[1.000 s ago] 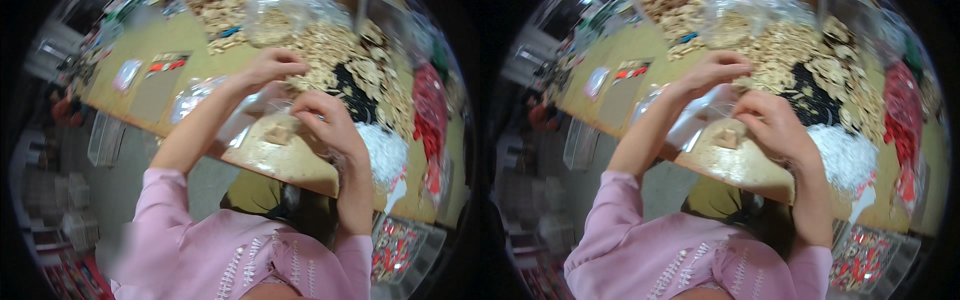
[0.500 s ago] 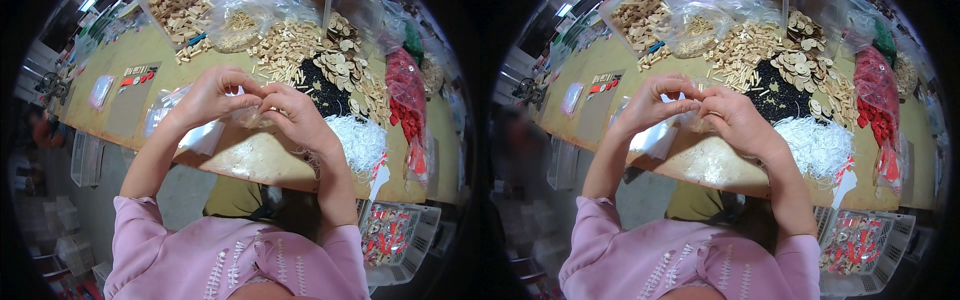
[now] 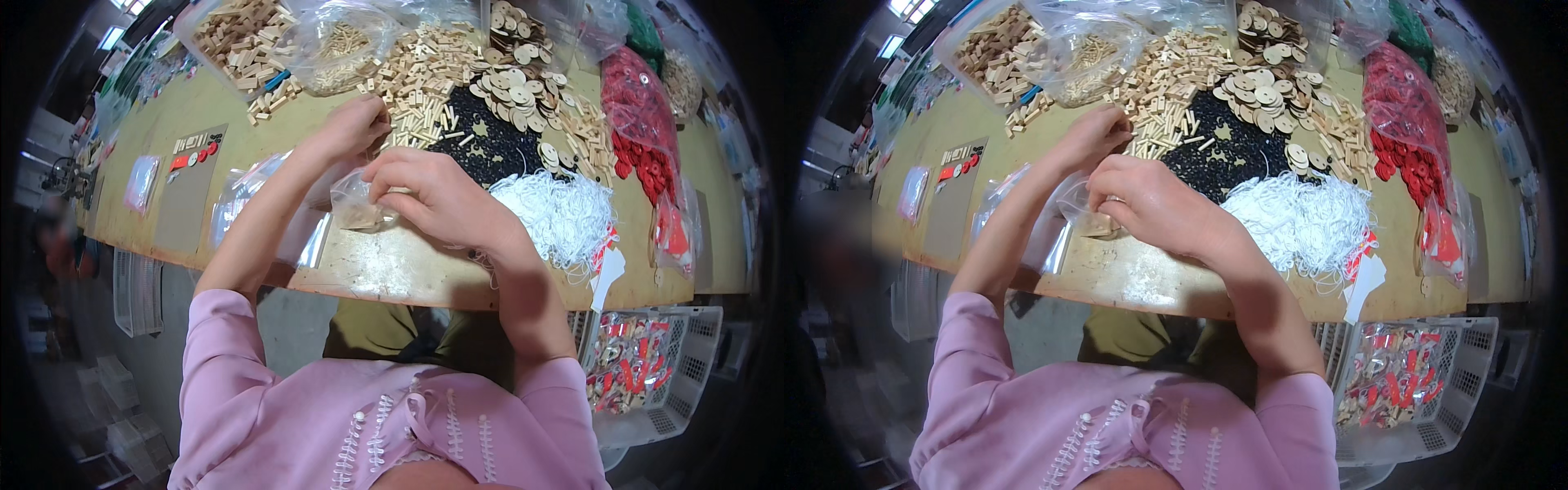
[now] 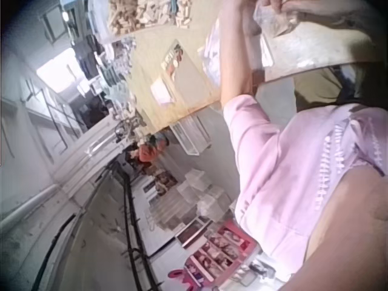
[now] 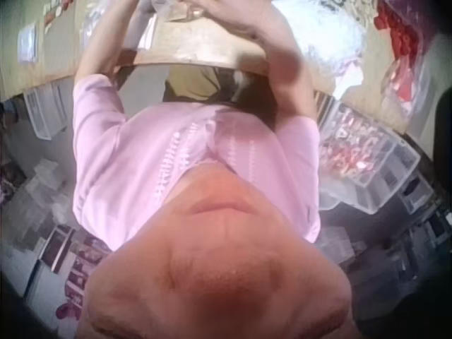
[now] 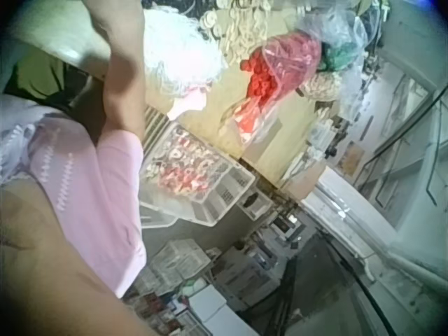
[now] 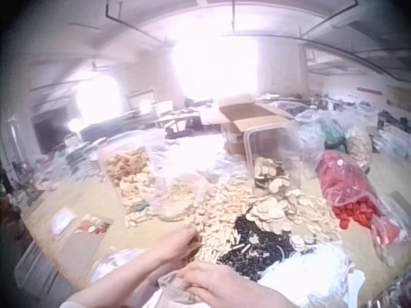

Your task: The person assembles small craft kits by placing wooden pieces, white string, and a red flag into clear plastic bags. The person repeatedly picks items from piles on the table, inserts them into bags, and sets the filled bags aside.

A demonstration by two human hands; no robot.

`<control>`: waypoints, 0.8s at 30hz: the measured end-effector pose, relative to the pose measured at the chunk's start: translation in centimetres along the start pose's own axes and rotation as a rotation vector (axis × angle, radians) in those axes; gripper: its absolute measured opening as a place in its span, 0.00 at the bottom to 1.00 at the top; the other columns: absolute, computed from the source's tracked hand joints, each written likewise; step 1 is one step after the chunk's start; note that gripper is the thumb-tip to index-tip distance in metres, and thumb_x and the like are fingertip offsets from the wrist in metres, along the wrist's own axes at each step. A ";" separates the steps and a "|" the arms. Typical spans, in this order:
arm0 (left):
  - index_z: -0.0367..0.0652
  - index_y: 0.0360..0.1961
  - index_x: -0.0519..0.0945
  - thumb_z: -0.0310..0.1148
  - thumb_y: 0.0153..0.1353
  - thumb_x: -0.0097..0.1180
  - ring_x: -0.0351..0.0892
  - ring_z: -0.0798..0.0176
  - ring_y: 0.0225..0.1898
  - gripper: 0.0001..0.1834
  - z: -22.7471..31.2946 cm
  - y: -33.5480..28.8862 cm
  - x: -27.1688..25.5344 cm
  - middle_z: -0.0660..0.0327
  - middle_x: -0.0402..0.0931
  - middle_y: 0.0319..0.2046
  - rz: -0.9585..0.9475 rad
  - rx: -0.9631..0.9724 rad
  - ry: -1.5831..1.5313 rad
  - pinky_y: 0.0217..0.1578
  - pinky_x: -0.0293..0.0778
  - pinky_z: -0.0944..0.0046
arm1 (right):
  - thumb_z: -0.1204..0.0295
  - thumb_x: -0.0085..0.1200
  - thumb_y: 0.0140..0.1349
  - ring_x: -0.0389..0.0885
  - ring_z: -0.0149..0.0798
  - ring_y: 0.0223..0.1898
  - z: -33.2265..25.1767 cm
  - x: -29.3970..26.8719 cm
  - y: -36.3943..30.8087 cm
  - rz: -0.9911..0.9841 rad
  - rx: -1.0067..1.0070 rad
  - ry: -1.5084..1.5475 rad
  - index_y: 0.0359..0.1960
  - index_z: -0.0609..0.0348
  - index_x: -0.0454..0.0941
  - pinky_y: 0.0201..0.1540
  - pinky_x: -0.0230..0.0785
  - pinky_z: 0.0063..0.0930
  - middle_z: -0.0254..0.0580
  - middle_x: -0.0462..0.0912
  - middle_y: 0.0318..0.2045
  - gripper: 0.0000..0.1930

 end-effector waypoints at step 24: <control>0.42 0.45 0.85 0.37 0.70 0.62 0.71 0.78 0.34 0.10 4.3 -5.6 -6.6 0.72 0.81 0.35 0.040 -0.192 -0.627 0.36 0.68 0.74 | 0.77 0.57 0.61 0.84 0.37 0.37 0.9 -1.8 -0.4 0.082 0.122 0.097 0.39 0.63 0.84 0.43 0.76 0.29 0.42 0.85 0.35 0.06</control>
Point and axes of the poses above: each hand's wrist, its own y-axis towards the middle knuckle, its own x-axis out of the palm, z = x × y, the point moved 2 cm from there along y, towards the middle knuckle
